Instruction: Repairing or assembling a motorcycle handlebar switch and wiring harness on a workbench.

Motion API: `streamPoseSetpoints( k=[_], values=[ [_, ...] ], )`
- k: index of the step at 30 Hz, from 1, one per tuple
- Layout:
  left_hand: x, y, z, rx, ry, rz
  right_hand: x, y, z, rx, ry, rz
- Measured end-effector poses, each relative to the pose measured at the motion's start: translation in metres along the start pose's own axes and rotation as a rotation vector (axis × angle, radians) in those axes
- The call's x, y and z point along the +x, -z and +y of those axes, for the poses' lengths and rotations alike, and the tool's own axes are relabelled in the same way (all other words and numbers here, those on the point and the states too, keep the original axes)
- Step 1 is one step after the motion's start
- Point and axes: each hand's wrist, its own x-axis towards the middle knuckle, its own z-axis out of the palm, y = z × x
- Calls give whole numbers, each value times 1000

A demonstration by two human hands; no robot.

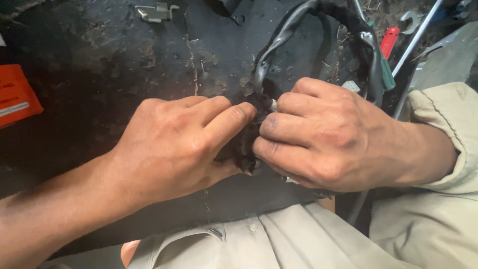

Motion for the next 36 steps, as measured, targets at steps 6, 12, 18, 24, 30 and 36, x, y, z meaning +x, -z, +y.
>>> streamPoseSetpoints(
  k=[6, 12, 18, 24, 30, 36],
  values=[
    [-2, -3, -2, 29, -11, -4, 2, -2, -7, -67, 5, 8],
    [-4, -4, -3, 30, -36, 15, 3, -4, -17, -88, -72, 14],
    [-3, -4, -2, 32, -58, 35, 6, -6, -25, -139, -137, 34],
    [-1, -1, 0, 56, -81, 59, 9, -11, -39, -188, -283, 43],
    [0, -1, 2, 101, -94, 58, 11, -14, -48, -179, -407, 63],
    [-1, -6, 2, 115, -77, 36, 8, -20, -52, -296, -441, 41]
  ],
)
